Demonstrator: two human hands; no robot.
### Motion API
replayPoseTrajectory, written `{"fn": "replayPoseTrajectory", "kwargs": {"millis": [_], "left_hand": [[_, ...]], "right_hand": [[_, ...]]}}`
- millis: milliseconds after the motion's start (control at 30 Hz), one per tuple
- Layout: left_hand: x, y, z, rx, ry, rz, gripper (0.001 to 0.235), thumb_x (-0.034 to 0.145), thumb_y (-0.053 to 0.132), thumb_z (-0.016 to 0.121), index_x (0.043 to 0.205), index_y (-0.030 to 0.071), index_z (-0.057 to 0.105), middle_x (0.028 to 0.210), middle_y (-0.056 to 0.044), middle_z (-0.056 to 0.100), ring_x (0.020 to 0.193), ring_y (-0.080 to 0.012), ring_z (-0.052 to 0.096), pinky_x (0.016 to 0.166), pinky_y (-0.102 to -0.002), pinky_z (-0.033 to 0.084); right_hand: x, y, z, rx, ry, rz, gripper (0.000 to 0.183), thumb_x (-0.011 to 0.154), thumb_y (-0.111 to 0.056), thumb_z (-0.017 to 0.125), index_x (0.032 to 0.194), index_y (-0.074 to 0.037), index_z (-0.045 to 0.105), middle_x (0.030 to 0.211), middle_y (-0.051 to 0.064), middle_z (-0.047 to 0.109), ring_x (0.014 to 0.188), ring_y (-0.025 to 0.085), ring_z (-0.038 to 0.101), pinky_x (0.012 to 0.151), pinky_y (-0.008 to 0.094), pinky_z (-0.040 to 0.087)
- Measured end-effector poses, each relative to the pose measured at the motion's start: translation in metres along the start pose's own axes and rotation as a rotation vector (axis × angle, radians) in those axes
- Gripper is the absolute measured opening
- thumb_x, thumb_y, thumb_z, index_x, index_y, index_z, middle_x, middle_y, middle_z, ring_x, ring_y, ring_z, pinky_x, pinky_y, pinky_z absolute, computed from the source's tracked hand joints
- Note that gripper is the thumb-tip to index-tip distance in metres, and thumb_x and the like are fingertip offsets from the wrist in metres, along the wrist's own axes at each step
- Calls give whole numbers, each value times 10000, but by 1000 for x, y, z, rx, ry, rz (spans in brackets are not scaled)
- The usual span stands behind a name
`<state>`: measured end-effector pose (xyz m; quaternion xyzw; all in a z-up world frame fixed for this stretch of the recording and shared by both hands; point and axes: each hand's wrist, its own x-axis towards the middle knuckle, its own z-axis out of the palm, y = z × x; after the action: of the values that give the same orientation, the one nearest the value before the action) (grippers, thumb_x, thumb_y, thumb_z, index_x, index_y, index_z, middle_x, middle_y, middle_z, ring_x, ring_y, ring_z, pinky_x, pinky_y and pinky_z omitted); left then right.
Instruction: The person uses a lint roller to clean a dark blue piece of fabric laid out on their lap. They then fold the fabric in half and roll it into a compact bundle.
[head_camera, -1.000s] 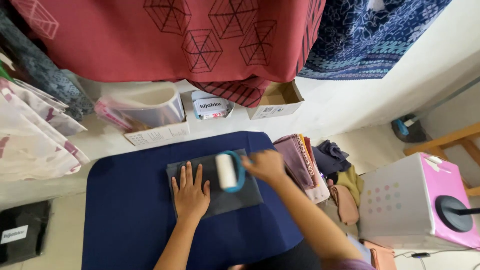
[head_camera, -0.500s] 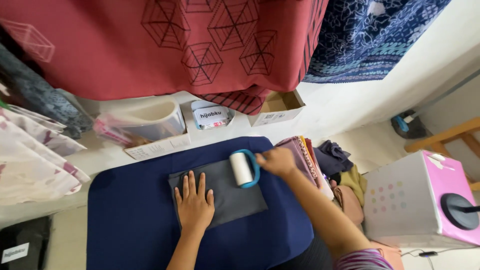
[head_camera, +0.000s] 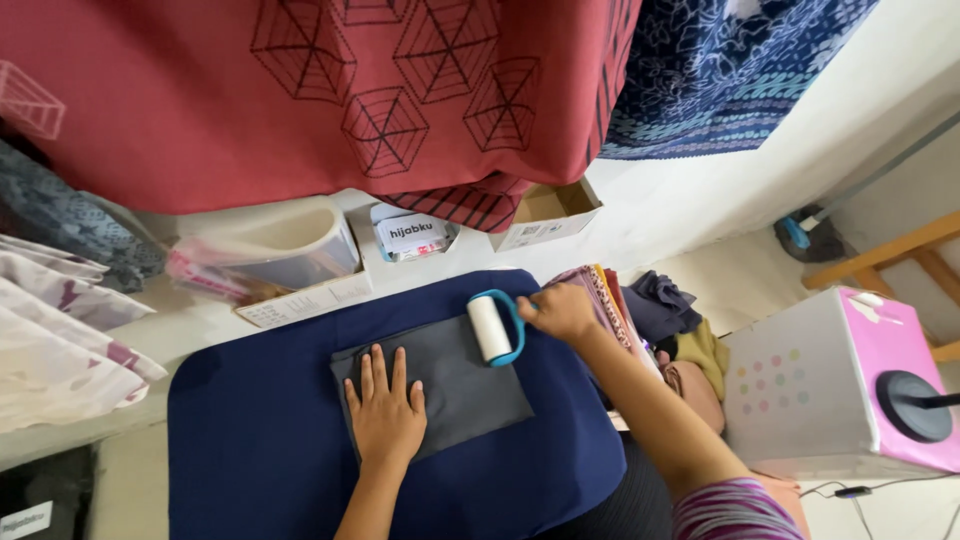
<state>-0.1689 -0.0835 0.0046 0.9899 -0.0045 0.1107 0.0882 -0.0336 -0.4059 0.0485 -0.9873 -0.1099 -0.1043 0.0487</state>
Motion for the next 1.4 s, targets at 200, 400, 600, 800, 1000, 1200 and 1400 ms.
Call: {"fn": "replayPoseTrajectory", "kwargs": {"millis": [200,400,600,800,1000,1200,1400], "left_hand": [[-2,-1,3,-19,-11,-2,653,995,501,360,1601,261,321,1704,-95,227,1560,-280,211,1216,-571,185],[-1,-1,-2,-24,-9,-4,650,981,494,403,1584,254,360,1694,-98,256,1550,-280,240,1211,-568,212],[-1,-3,4,6,-2,-14,654,982,503,388,1588,258,353,1689,-103,271,1547,-285,255,1205,-574,229],[-13,-21,-27,-451,102,14,690,1073,394,362,1647,93,126,1717,-151,161,1570,-372,178,1247,-550,147],[-40,-75,-30,-448,353,-89,552,1071,307,448,1569,71,408,1607,-140,453,1503,-398,381,1215,-588,227],[-61,-107,-47,-615,255,-318,548,1086,361,359,1550,78,426,1583,-134,469,1525,-354,333,1241,-578,139],[-66,-106,-43,-648,302,-268,512,1093,341,367,1522,80,468,1558,-120,508,1515,-367,362,1231,-608,162]], "right_hand": [[8,-51,32,20,199,-143,624,949,-563,500,481,-163,600,495,97,591,563,383,639,432,506,383],[-2,-2,17,12,-26,37,653,968,-620,439,615,-133,693,582,148,653,675,379,706,552,490,495],[-14,3,-42,-127,13,-38,611,960,-565,460,601,-140,712,556,100,654,572,329,650,575,444,492],[-14,-79,-8,-153,388,-200,499,892,-558,579,560,-214,722,523,46,655,469,311,650,374,427,410],[-2,-159,10,5,293,-292,476,916,-514,545,612,-217,760,565,34,689,554,311,692,482,449,477],[8,-213,37,102,222,-350,451,910,-528,548,660,-220,763,561,76,671,555,371,674,451,507,468],[14,-247,29,159,203,-367,500,902,-500,560,569,-173,738,535,96,658,543,380,666,446,500,463]]}}
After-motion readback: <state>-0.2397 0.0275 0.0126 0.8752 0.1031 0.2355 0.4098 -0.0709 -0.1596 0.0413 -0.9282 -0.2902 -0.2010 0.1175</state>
